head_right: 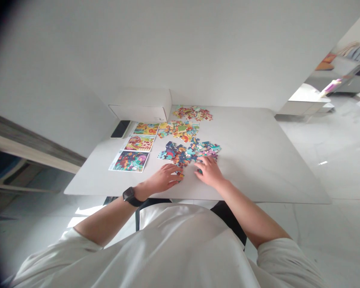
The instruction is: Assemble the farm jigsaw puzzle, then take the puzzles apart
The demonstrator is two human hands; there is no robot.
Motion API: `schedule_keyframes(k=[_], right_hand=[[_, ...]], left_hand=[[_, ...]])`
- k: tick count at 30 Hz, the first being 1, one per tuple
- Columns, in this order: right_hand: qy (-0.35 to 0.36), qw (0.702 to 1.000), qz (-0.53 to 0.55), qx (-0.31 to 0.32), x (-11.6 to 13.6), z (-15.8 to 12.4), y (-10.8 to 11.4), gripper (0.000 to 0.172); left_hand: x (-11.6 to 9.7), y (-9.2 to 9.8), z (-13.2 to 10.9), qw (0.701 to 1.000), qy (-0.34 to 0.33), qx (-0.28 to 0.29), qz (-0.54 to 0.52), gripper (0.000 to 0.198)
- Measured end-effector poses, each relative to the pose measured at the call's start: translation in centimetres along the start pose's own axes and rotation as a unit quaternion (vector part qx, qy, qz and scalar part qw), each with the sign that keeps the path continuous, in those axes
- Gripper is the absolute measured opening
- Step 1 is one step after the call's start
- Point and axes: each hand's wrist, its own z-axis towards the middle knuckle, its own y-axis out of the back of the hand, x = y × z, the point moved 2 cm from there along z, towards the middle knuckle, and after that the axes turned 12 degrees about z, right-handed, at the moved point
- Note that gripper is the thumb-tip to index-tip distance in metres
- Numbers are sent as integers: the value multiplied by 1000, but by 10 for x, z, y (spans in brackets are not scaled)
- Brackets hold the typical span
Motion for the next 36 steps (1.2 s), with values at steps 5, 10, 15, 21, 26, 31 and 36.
schedule_keyframes(k=[5,10,15,21,26,31,36], right_hand=[[65,996,45,40,21,15,-19,35],[43,998,28,40,25,28,-26,36],[-20,999,-29,4,12,27,-23,47],[-35,999,22,27,-10,12,-10,36],[-71,995,37,-57,-45,9,27,31],[-205,977,-39,-47,-82,35,42,46],[-251,965,-71,32,-82,72,30,45]], left_hand=[[-1,7,-15,999,34,18,20,48],[4,6,-19,989,133,-11,56,28],[12,-12,-6,976,207,-36,59,64],[11,-30,24,995,102,-1,22,58],[24,-23,37,993,110,-48,13,50],[71,-25,47,960,269,-60,42,65],[83,-32,57,972,228,-54,14,55]])
